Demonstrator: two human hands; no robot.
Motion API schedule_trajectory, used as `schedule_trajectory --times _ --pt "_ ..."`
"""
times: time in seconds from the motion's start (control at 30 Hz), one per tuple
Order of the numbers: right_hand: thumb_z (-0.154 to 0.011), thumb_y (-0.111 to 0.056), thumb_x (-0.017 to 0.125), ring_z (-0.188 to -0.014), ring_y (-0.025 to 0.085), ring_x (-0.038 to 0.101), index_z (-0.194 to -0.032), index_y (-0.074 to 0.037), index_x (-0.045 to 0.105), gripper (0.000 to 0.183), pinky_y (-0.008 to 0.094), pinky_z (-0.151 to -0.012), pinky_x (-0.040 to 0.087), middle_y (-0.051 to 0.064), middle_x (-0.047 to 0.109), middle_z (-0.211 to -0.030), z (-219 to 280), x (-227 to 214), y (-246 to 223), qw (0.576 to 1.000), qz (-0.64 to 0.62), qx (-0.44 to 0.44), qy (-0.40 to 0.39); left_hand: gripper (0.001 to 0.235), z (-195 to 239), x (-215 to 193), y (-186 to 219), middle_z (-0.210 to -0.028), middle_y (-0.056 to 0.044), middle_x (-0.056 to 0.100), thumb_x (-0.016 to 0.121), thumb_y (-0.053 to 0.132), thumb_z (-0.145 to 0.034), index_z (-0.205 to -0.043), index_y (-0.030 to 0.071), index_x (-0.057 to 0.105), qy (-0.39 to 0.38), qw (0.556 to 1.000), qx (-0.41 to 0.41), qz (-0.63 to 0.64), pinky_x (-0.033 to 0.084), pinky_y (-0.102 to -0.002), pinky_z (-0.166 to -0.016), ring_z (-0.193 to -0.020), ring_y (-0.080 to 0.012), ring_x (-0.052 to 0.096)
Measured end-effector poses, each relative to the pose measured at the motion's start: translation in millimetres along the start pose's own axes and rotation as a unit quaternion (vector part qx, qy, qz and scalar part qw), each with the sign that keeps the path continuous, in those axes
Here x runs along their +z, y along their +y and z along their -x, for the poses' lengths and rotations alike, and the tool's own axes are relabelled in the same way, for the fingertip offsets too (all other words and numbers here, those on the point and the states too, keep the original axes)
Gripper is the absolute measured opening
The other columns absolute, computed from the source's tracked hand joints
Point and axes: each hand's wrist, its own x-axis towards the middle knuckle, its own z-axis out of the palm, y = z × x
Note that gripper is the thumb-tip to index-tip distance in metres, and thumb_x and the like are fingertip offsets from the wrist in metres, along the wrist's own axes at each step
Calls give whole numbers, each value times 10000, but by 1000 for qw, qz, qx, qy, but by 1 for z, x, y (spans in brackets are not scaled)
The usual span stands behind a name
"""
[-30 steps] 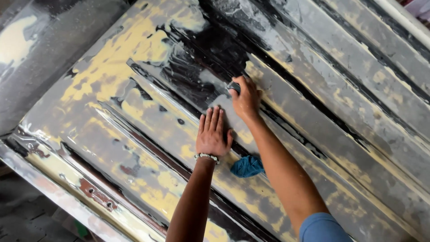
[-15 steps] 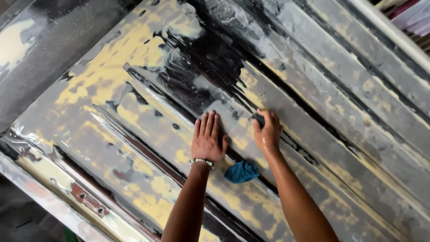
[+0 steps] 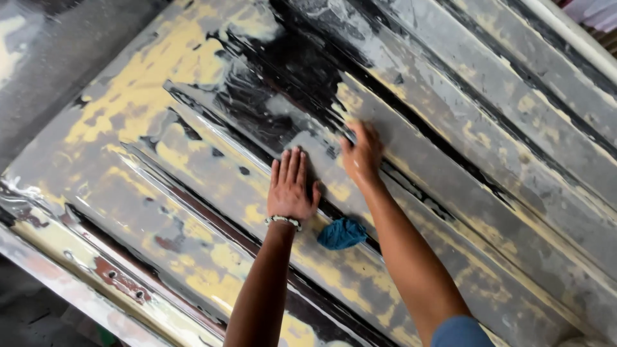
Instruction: Sanding the surface of a vehicle part using sandpaper and water to prepare it for painting.
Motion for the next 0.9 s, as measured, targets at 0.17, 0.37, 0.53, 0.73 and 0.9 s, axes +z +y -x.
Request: schedule_trajectory --times 0.17,0.37,0.53,0.73,0.9 --pt "-931 -258 755 -1231 372 524 -1267 -210 627 363 602 -1004 348 106 586 -1286 23 -33 3 1000 10 -11 -23 780 5 6 0 -1680 -160 269 498 409 -937 -1582 7 323 23 1000 6 11 96 -462 -1273 -1569 -316 192" --pt "-976 -268 752 -1204 391 531 -1287 -209 633 338 588 -985 398 118 597 -1279 26 -19 4 999 5 -42 4 763 8 3 1 -1677 -150 281 508 422 -961 -1582 12 339 4 999 -2 35 102 -472 -1283 -1572 -316 204" --pt "-927 -247 770 -1174 413 541 -1259 -177 653 359 610 -956 384 148 619 -1238 44 -42 26 997 14 -63 36 787 2 8 -4 -1678 -164 273 501 425 -932 -1577 7 330 29 1000 9 -2 100 -469 -1270 -1569 -326 195" --pt "-921 -240 766 -1186 406 542 -1269 -194 661 367 590 -976 391 122 614 -1245 32 -18 13 998 7 -34 60 798 1 3 -1 -1672 -174 261 503 432 -942 -1579 -7 308 17 1000 7 -1 88 -478 -1264 -1567 -319 181" --pt "-916 -234 765 -1174 375 557 -1271 -200 667 370 581 -981 379 101 617 -1239 63 -38 45 998 -6 -35 58 792 2 8 -4 -1675 -175 265 515 425 -933 -1570 -5 328 18 1000 11 13 103 -481 -1260 -1561 -344 181"
